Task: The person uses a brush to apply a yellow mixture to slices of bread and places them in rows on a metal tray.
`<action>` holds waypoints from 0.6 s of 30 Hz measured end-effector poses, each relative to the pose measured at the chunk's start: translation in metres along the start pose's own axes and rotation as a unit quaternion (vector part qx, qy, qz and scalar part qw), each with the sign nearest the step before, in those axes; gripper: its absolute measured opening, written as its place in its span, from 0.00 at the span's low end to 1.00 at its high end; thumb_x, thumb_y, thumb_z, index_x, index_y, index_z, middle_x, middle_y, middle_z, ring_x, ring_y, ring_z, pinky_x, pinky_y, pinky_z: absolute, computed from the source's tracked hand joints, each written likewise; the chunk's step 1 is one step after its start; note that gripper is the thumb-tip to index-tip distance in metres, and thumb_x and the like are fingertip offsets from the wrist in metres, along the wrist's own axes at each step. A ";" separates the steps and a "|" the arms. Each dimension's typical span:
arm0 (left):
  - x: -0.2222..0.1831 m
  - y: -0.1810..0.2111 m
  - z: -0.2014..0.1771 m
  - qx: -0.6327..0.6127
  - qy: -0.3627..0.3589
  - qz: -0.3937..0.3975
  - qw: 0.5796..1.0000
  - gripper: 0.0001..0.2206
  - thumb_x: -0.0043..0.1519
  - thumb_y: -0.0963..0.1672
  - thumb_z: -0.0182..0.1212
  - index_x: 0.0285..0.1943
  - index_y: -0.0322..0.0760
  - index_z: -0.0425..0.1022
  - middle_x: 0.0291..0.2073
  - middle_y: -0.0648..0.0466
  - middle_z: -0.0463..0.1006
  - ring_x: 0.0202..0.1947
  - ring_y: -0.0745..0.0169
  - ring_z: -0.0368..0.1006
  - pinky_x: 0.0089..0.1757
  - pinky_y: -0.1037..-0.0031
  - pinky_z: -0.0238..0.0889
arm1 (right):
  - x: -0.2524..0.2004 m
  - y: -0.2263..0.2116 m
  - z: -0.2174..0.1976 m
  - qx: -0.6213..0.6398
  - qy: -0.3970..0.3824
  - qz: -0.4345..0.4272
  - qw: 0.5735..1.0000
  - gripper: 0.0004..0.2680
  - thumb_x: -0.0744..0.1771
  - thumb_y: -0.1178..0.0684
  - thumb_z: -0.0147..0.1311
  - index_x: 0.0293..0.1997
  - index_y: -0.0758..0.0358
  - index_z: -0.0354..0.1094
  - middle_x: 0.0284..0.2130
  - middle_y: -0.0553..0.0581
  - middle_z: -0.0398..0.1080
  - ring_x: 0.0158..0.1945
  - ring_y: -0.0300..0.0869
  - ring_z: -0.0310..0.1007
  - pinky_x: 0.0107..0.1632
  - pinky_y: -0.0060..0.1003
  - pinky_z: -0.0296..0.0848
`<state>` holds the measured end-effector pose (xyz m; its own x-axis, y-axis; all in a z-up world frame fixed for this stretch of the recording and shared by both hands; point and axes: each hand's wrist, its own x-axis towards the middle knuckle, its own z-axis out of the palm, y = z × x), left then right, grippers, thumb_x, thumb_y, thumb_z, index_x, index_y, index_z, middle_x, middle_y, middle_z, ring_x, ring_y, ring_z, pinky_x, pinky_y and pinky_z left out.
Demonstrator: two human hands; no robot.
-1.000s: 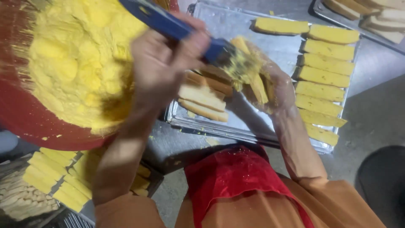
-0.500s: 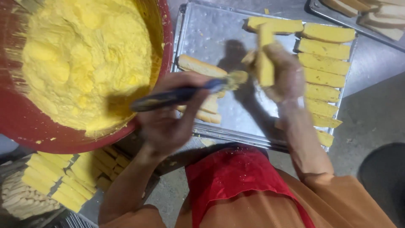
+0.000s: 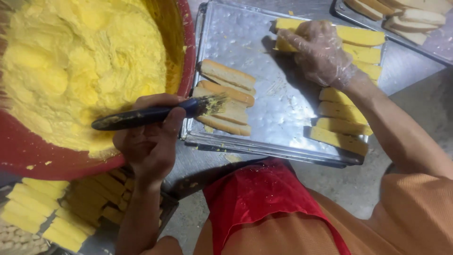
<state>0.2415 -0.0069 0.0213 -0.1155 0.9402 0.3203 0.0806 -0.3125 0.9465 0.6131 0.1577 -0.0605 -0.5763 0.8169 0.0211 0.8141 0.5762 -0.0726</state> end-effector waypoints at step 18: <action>-0.012 -0.009 -0.124 0.071 0.146 0.036 0.986 0.03 0.69 0.38 0.65 0.49 0.33 0.77 0.39 0.48 0.82 0.36 0.63 0.81 0.40 0.76 0.80 | 0.019 -0.068 -0.030 0.074 0.058 -0.022 0.995 0.24 0.71 0.52 0.57 0.76 0.70 0.53 0.59 0.79 0.61 0.62 0.66 0.62 0.60 0.63 0.68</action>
<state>0.1192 -0.0317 0.0140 -0.3826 0.8310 0.4038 0.2336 -0.3358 0.9125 0.5487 0.1345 -0.0256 -0.5918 0.7934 0.1423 0.7641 0.6084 -0.2147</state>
